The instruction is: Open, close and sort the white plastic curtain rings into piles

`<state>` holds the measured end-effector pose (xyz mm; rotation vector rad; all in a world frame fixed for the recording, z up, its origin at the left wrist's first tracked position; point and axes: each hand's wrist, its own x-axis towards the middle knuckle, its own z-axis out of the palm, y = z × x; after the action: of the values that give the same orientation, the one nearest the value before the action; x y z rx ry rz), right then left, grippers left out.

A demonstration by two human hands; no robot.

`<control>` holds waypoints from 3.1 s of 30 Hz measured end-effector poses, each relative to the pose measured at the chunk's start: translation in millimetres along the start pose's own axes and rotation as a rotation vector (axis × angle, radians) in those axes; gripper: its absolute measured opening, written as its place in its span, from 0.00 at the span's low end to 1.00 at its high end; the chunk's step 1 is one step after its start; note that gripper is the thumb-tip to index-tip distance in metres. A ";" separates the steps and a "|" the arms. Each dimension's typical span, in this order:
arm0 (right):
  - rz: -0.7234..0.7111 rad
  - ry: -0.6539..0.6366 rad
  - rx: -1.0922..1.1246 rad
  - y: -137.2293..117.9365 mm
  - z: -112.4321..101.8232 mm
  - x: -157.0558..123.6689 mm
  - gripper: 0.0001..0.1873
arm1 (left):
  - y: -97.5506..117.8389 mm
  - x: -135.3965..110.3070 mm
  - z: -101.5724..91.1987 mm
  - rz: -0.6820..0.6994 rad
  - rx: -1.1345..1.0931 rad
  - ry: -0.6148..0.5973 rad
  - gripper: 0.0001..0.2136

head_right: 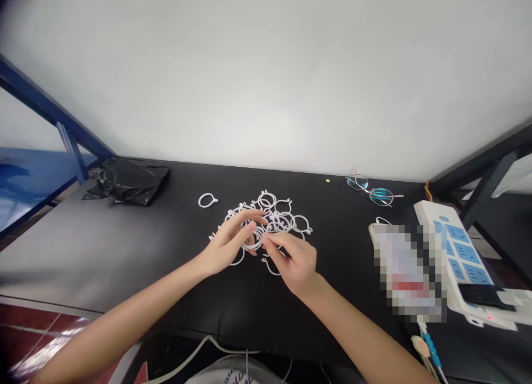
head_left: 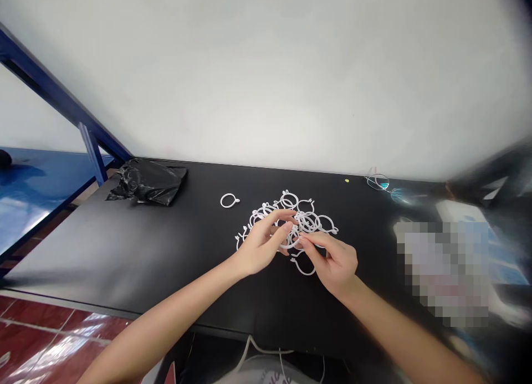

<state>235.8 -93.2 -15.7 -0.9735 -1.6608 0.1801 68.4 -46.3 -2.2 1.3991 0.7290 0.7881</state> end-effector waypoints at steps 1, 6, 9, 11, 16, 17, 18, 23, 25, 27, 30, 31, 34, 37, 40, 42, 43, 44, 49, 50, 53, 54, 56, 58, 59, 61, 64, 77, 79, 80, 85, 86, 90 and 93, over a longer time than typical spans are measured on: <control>0.029 -0.007 0.007 -1.1 0.6 -1.3 0.10 | -0.9 -2.2 2.0 0.090 0.100 0.007 0.15; 0.135 -0.038 0.154 -12.3 8.3 -9.7 0.09 | -9.9 -10.0 3.7 0.524 0.565 -0.001 0.20; 0.189 -0.041 0.240 -18.0 11.9 -14.2 0.08 | -14.2 -11.4 3.5 0.614 0.614 0.023 0.21; 0.212 -0.041 0.268 -19.4 12.7 -16.3 0.08 | -14.7 -11.6 4.0 0.638 0.611 0.020 0.21; 0.300 -0.061 0.357 -13.4 11.3 -18.3 0.09 | -6.9 -5.0 -12.5 0.612 0.758 -0.013 0.18; 0.322 -0.055 0.383 -11.2 10.7 -18.3 0.11 | -4.8 -1.9 -21.4 0.573 0.824 0.025 0.17; 0.339 -0.049 0.407 -9.0 10.0 -18.1 0.13 | -3.2 1.8 -32.0 0.524 0.885 0.091 0.15; 0.340 -0.043 0.432 -0.2 6.8 -16.3 0.12 | -7.6 19.9 -90.5 0.262 1.118 0.394 0.15; 0.333 -0.044 0.417 1.2 6.2 -15.3 0.12 | -14.1 24.0 -105.8 0.230 1.175 0.411 0.15; 0.327 -0.041 0.398 1.5 6.1 -14.2 0.12 | -21.2 26.0 -114.6 0.207 1.211 0.401 0.14; 0.312 -0.035 0.371 1.0 6.4 -13.0 0.11 | -30.4 27.0 -121.4 0.174 1.235 0.401 0.12; 0.308 -0.036 0.363 0.7 6.5 -12.6 0.11 | -32.7 27.2 -123.0 0.165 1.236 0.406 0.11; 0.305 -0.045 0.342 0.5 6.8 -11.5 0.11 | -35.7 27.5 -125.6 0.144 1.243 0.416 0.11; 0.311 -0.046 0.324 0.8 7.0 -10.6 0.11 | -31.3 26.5 -121.8 0.147 1.250 0.455 0.13; 0.307 -0.039 0.312 1.1 6.7 -10.9 0.11 | -19.4 23.0 -111.4 0.242 1.193 0.489 0.12; 0.305 -0.034 0.311 1.2 6.3 -11.6 0.11 | -9.4 19.4 -103.2 0.310 1.068 0.388 0.09; 0.306 -0.034 0.311 1.2 6.1 -11.9 0.11 | -4.7 17.5 -99.2 0.317 0.990 0.295 0.07; 0.307 -0.033 0.311 1.3 5.9 -12.2 0.11 | -0.7 15.8 -95.2 0.309 0.920 0.196 0.06; 0.317 -0.045 0.320 2.0 5.8 -12.3 0.11 | 1.2 11.4 -76.4 0.277 0.859 -0.021 0.08; 0.318 -0.048 0.321 2.2 5.8 -12.1 0.11 | -1.8 11.4 -72.8 0.283 0.881 -0.027 0.10; 0.322 -0.052 0.316 2.6 5.8 -12.2 0.10 | -12.1 12.4 -64.2 0.281 0.955 -0.030 0.11; 0.325 -0.051 0.315 2.6 5.7 -12.3 0.10 | -15.0 12.9 -62.3 0.274 0.973 -0.027 0.10; 0.331 -0.052 0.312 2.5 5.7 -12.8 0.10 | -18.7 13.8 -60.1 0.255 0.987 -0.020 0.08; 0.337 -0.057 0.308 2.3 5.6 -13.2 0.10 | -19.1 14.5 -59.5 0.244 0.963 -0.023 0.08; 0.338 -0.058 0.305 2.3 5.6 -13.4 0.10 | -18.1 14.7 -59.4 0.248 0.935 -0.023 0.07; 0.337 -0.057 0.298 2.3 5.5 -13.5 0.10 | -13.9 14.7 -59.3 0.256 0.831 0.002 0.08; 0.325 -0.043 0.286 2.6 5.7 -12.3 0.10 | -5.3 13.4 -56.9 0.196 0.486 0.085 0.09; 0.205 0.054 0.104 3.0 7.7 -11.6 0.11 | -0.9 4.4 -23.7 -0.132 -0.429 -0.212 0.15; 0.190 0.063 0.095 1.8 6.7 -11.6 0.10 | -0.2 3.8 -24.5 -0.118 -0.354 -0.200 0.15; 0.183 0.048 0.092 0.7 6.5 -10.8 0.09 | 0.4 2.9 -24.7 -0.083 -0.296 -0.170 0.15; 0.094 -0.119 0.088 -5.7 8.6 -5.9 0.08 | 0.1 -6.1 -20.0 0.329 0.317 -0.012 0.16; 0.069 -0.143 0.095 -6.5 9.5 -5.6 0.08 | -1.1 -7.7 -18.2 0.412 0.447 -0.016 0.14; 0.049 -0.138 0.120 -8.3 11.7 -6.4 0.11 | -6.4 -9.5 -12.3 0.592 0.698 0.013 0.07; 0.065 -0.113 0.152 -9.2 12.4 -7.2 0.13 | -7.7 -8.7 -10.8 0.610 0.710 0.043 0.09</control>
<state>220.5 -99.6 -20.0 -0.9169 -1.6920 0.4057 55.0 -47.6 -10.5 2.3159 0.6419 1.0845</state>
